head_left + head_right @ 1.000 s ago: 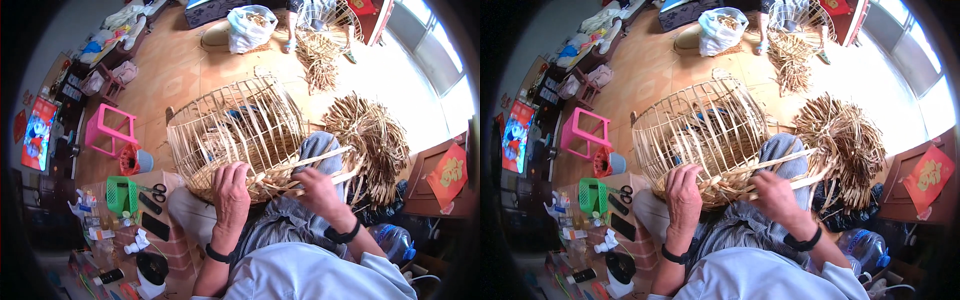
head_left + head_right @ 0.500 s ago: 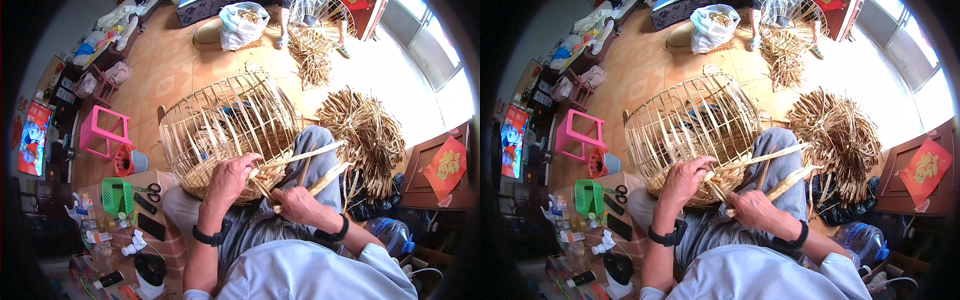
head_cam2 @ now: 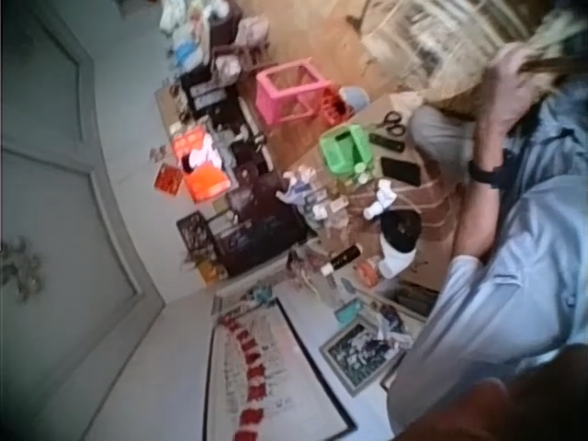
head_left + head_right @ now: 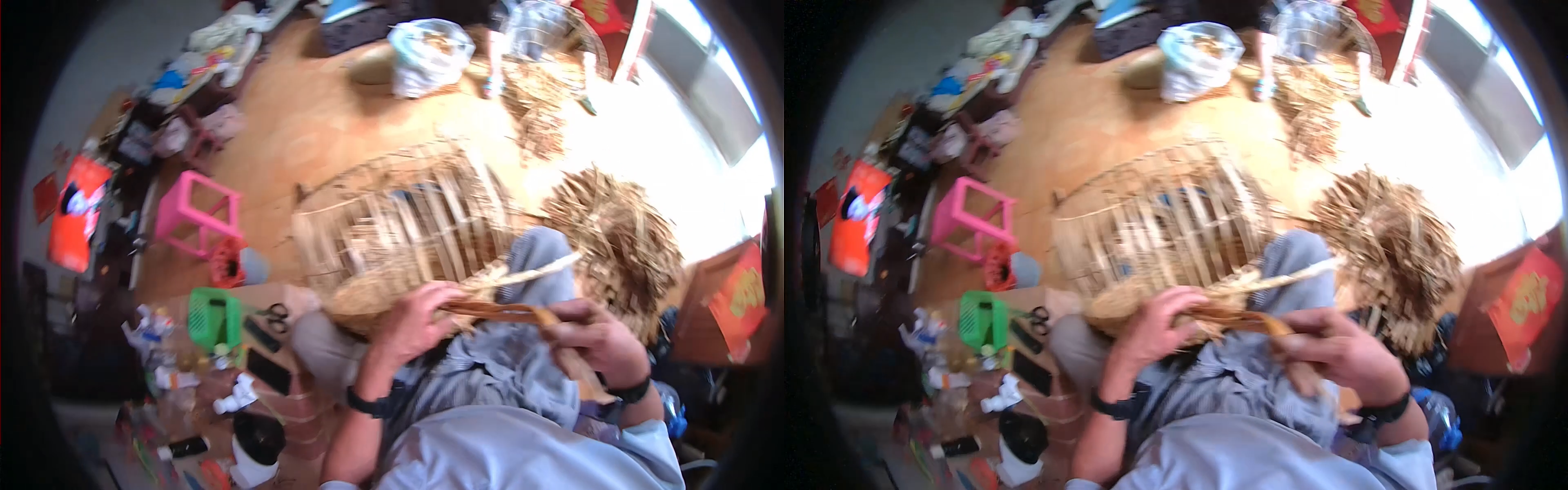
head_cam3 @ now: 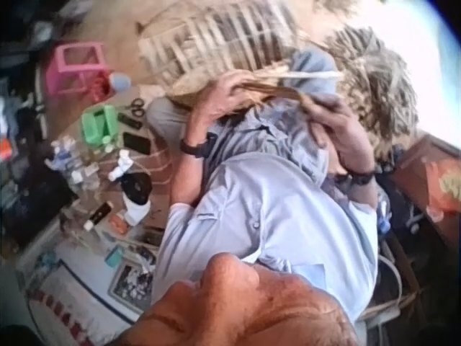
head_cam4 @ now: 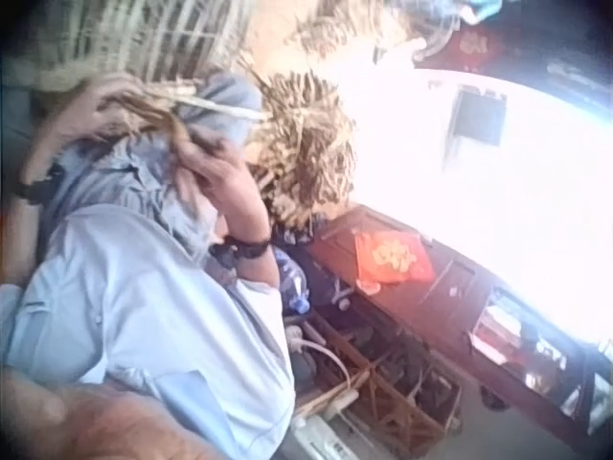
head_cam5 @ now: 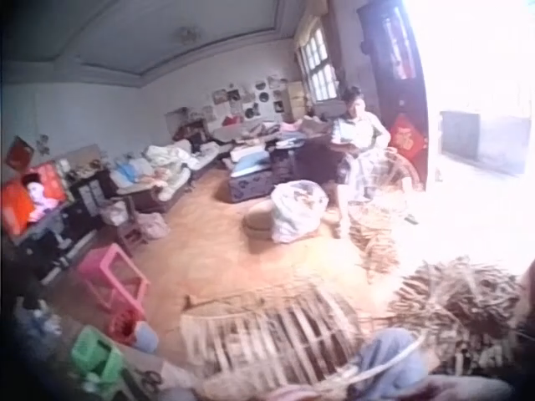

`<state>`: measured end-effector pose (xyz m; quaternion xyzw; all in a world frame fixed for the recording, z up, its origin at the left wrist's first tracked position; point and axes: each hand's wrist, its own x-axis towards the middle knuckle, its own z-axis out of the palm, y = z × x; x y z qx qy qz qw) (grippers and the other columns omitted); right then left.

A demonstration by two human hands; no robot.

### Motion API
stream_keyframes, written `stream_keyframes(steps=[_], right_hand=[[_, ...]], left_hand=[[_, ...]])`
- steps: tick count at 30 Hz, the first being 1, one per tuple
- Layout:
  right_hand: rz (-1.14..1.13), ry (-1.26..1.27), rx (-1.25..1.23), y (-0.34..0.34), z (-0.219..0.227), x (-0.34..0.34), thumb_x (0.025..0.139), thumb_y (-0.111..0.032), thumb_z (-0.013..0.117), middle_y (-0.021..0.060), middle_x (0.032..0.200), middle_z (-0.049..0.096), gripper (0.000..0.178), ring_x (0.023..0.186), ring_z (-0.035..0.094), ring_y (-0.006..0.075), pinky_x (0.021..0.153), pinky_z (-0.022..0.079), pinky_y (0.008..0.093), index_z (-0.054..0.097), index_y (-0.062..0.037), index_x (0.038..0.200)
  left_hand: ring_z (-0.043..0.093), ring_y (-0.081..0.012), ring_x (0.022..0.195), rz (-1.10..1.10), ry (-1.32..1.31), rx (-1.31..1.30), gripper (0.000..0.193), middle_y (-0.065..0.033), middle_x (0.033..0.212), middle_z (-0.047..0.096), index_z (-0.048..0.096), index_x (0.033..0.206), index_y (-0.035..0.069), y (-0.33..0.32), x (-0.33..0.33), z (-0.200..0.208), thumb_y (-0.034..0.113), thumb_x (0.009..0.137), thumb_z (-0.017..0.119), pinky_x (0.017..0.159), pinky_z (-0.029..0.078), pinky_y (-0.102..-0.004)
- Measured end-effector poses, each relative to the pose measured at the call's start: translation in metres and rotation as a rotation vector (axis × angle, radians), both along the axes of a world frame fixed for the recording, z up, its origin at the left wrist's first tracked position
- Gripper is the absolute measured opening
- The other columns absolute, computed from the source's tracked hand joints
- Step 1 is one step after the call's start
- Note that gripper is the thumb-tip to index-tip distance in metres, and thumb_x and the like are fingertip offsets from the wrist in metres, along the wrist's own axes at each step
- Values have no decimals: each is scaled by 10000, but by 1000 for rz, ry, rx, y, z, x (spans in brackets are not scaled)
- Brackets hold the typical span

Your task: Weaving a large bamboo or reed basket by hand.

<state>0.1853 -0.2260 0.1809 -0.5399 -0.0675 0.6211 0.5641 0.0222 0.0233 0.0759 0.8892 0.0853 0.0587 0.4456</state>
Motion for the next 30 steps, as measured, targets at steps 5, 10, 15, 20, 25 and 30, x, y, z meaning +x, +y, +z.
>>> stream_keyframes(steps=[5, 10, 15, 20, 25, 30], right_hand=[[-369, -150, 102, -5, -16, 2, 972, -32, 573, 21, 721, 601, 60, 443, 502, 78, 386, 369, 223, 550, -85, 953], [-383, -89, 826, -31, -81, 59, 1084, -224, 470, 73, 858, 635, 255, 469, 434, 53, 353, 346, 186, 522, -54, 1267], [-565, -906, 380, -3, -145, 58, 1053, -77, 468, 117, 1029, 708, 356, 516, 514, 41, 363, 415, 203, 528, -10, 1397], [-156, -519, 100, 56, -137, -22, 954, -29, 683, -20, 805, 610, 255, 665, 563, 53, 520, 381, 185, 638, -22, 1205], [-116, -566, 299, 106, -133, -26, 927, -65, 759, -54, 718, 558, 191, 662, 540, 41, 557, 383, 177, 671, -19, 1090], [-430, -266, 333, 104, -147, 10, 1018, -187, 652, -88, 582, 445, 194, 422, 357, 19, 380, 245, 208, 566, -153, 848]], left_hand=[[672, -325, 1081, 24, -39, -46, 267, -137, 1168, 681, 689, 1135, 27, 3, -2, -11, 79, 874, 719, 929, 540, -385], [705, -297, 884, 151, -98, -21, 233, -113, 950, 698, 692, 1006, 9, -2, 4, -27, 95, 820, 802, 773, 557, -382], [676, -298, 784, 216, -103, -87, 191, -130, 874, 673, 697, 994, 20, -3, 4, -30, 95, 843, 787, 705, 523, -415], [680, -317, 790, 246, -89, -35, 167, -138, 840, 667, 695, 974, 12, -5, 6, -27, 92, 850, 775, 705, 518, -420], [702, -325, 784, 298, -129, -19, 176, -149, 809, 685, 686, 993, 37, -7, 9, -30, 127, 871, 776, 700, 530, -433], [701, -308, 803, 345, -147, 160, 371, -157, 862, 694, 613, 1197, 69, -20, 6, -39, 138, 872, 778, 737, 547, -431]])
